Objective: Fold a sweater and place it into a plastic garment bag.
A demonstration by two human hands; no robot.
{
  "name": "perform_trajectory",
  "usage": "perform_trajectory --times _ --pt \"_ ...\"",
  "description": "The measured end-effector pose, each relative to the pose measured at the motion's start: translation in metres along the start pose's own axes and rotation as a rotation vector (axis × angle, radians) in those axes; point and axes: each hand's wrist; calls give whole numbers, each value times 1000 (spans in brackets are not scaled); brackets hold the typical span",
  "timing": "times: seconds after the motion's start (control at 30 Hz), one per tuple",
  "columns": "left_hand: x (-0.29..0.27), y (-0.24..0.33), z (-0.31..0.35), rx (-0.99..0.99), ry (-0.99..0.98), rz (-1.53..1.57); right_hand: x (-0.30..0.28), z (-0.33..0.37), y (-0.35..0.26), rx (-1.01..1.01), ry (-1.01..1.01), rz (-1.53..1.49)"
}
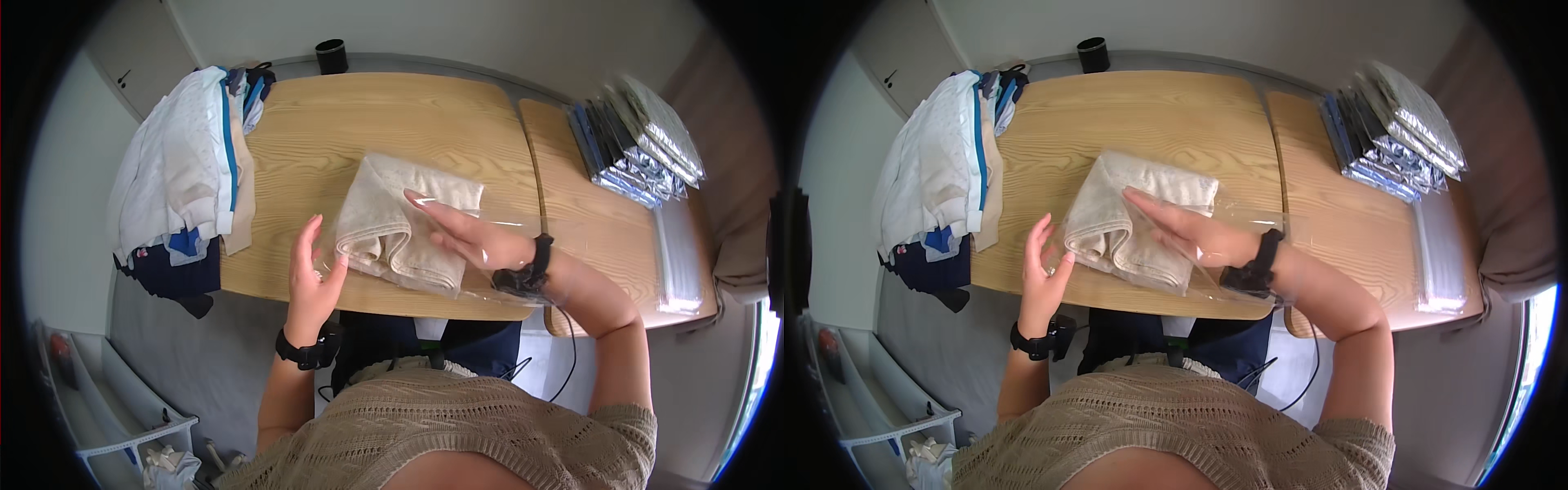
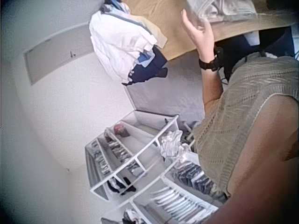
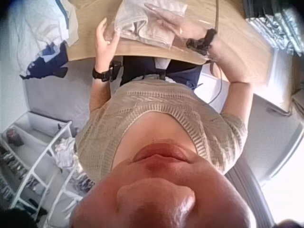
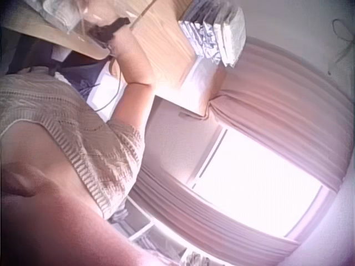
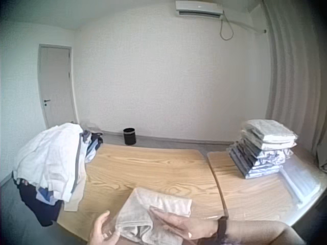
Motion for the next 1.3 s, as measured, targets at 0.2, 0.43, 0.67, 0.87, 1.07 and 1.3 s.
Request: perform_trajectory --times 0.2,0.43,0.67,0.87,1.07,1.3 --pt "-6 -10 2 -107 -50 97 12 -34 -4 192 -22 -52" --pt "-10 -12 8 -88 -53 128 34 -61 -3 19 -167 293" --pt "-13 -17 6 -41 115 3 49 -63 3 -35 -70 193" --pt "-23 -26 10 -64 211 -38 55 -68 -3 202 -250 106" --pt "-24 -26 11 -45 214 -19 68 -61 0 -57 -415 581" --pt "-23 -35 15 -66 188 10 64 -50 -19 214 -10 185"
Point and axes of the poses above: each hand's wrist, its own z-axis away from the middle knuckle, its own x-axis out of the palm, y = z × x
